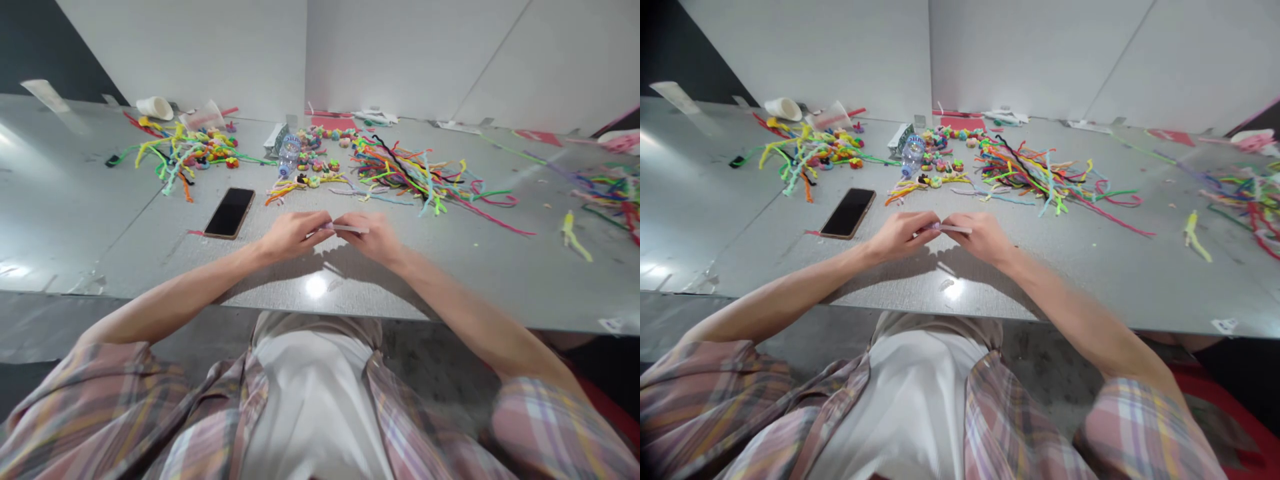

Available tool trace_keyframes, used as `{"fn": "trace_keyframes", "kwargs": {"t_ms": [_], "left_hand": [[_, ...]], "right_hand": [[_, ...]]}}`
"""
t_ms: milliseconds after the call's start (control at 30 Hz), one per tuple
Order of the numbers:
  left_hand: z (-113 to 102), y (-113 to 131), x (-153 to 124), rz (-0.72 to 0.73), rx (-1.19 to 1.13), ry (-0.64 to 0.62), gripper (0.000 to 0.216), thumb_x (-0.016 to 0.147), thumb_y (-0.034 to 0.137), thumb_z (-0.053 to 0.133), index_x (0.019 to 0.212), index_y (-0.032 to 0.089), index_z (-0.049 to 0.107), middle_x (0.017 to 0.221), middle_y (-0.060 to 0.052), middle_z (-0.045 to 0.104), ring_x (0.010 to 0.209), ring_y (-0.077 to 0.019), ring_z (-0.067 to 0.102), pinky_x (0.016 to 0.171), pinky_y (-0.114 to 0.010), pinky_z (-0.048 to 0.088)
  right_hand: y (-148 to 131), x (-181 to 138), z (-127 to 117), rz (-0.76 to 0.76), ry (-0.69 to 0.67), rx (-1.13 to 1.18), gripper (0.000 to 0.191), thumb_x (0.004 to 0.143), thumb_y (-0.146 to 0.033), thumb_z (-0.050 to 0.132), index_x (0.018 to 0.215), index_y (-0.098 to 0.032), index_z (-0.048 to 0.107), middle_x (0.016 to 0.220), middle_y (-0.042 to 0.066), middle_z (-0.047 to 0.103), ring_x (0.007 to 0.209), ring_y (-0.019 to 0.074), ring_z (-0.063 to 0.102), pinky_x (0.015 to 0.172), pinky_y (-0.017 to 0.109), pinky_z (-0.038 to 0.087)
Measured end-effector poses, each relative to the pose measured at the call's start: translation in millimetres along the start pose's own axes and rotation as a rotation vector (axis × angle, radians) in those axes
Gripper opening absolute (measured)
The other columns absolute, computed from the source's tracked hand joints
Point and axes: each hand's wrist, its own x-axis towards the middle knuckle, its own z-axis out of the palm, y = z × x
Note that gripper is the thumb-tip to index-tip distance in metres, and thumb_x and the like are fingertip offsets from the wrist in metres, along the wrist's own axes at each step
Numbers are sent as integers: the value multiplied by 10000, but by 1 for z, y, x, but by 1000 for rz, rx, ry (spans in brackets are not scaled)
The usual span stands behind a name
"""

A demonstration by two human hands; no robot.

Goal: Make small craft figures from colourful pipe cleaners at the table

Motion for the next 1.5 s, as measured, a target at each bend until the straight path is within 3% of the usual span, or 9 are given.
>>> {"fn": "trace_keyframes", "kwargs": {"t_ms": [167, 333, 567, 767, 933, 1067, 1167, 1300, 1500], "left_hand": [[-1, -4, 0, 177, 137, 45, 376, 1229, 410, 451, 1022, 206, 690, 872, -48, 707, 751, -172, 626, 691, -324, 373], [-3, -12, 3, 352, 326, -8, 387, 1235, 382, 450, 1019, 206, 720, 913, -74, 727, 818, -206, 671, 751, -352, 420], [0, -20, 2, 272, 423, -144, 382, 1201, 370, 482, 1005, 202, 763, 885, -76, 755, 721, -207, 629, 655, -367, 314], [5, -13, 0, -11, 292, -106, 388, 1158, 416, 513, 899, 228, 734, 783, -62, 718, 610, -184, 524, 628, -369, 175], [9, 0, 4, -197, 88, -13, 414, 1151, 457, 503, 861, 221, 682, 704, -30, 621, 634, -182, 505, 654, -337, 265], [4, 12, 6, -248, -221, 0, 380, 1145, 437, 498, 888, 201, 649, 705, 11, 572, 674, -150, 511, 683, -293, 346], [1, 19, 7, -273, -469, 7, 422, 1148, 517, 530, 890, 195, 619, 734, 18, 542, 695, -133, 491, 664, -266, 356], [2, 20, 7, -252, -768, -9, 510, 1132, 635, 596, 867, 200, 577, 726, 29, 450, 656, -118, 400, 624, -269, 326], [-3, 15, 4, -200, -834, -42, 515, 1130, 659, 600, 906, 196, 629, 701, 41, 400, 627, -119, 342, 611, -284, 287]], "right_hand": [[1, 5, -4, 10, -54, 147, 415, 1183, -561, 603, 1085, -217, 812, 897, 46, 813, 763, 177, 698, 722, 309, 465], [10, 12, -10, 23, -122, 251, 424, 1147, -585, 668, 988, -217, 806, 850, 28, 776, 732, 166, 631, 717, 314, 431], [1, 11, -9, 35, -123, 94, 278, 1156, -391, 660, 997, -201, 787, 864, 42, 766, 755, 183, 629, 750, 330, 424], [-16, 3, 1, 47, -52, -58, 285, 1200, -355, 560, 1071, -212, 770, 982, 81, 790, 864, 221, 683, 784, 350, 456], [-27, -4, 5, 33, 36, -243, 345, 1230, -367, 494, 1114, -222, 785, 980, 88, 775, 850, 218, 683, 737, 356, 445], [-33, -6, 1, 2, 118, -258, 319, 1228, -363, 512, 1129, -240, 789, 953, 71, 795, 835, 209, 704, 779, 355, 490], [-36, -8, -3, -42, 206, -223, 230, 1208, -335, 569, 1161, -263, 782, 975, 54, 828, 858, 203, 741, 839, 352, 534], [-37, -9, -3, -101, 279, -182, 179, 1179, -338, 629, 1076, -281, 763, 942, 44, 844, 814, 204, 761, 804, 361, 565], [-33, -7, 3, -75, 262, -38, 180, 1173, -381, 648, 1061, -297, 760, 991, 51, 865, 879, 214, 806, 830, 366, 603]]}}
